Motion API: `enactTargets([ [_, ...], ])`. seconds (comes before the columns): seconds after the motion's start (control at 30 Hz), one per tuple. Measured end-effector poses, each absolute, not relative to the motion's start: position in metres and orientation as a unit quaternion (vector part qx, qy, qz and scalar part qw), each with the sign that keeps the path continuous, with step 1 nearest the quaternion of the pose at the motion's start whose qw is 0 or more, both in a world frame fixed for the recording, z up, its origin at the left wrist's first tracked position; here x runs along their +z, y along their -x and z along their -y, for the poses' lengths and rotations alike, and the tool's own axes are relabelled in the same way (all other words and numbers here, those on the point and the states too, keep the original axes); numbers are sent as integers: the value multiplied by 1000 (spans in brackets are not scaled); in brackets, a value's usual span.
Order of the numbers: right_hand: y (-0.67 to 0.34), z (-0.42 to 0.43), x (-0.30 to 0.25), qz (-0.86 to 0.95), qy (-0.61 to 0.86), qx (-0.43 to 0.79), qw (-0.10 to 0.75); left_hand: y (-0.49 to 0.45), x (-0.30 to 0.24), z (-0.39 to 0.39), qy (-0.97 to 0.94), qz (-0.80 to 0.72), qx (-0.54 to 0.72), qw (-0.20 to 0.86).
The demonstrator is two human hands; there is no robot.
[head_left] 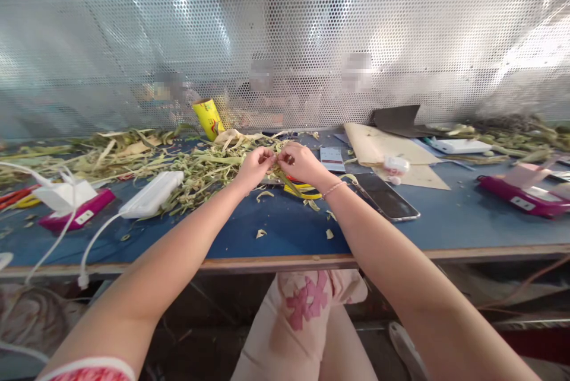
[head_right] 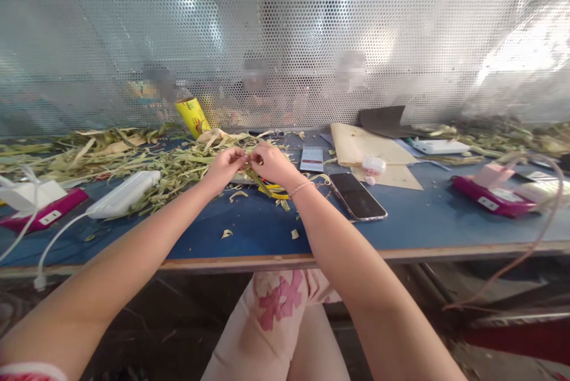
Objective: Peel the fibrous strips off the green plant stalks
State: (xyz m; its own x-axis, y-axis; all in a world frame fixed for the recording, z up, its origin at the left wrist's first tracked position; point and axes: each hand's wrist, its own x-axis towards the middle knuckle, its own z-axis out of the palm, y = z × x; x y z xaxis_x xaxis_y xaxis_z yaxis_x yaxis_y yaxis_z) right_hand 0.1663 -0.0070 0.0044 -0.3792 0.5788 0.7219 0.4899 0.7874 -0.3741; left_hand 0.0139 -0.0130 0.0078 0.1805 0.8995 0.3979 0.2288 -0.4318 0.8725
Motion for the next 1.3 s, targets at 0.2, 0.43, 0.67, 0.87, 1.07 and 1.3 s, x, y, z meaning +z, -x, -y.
enactTargets([
  [0.2,-166,6,5,829,326,41,452,-14,11,15,-722,-405,480,289],
  [0.43,-169,7,5,819,324,60,469,-13,16,22,-773,-393,457,198],
  [0.67,-169,3,4,829,308,58,463,-13,16,23,-787,-402,452,125],
  [0.87,-168,5,5,844,304,37,439,-12,12,20,-818,-388,424,36],
  [1.07,-167,9,8,850,314,3,422,-14,10,17,-826,-386,410,-4],
  [1.3,-161,15,8,834,353,-6,425,-16,17,25,-805,-405,432,42],
])
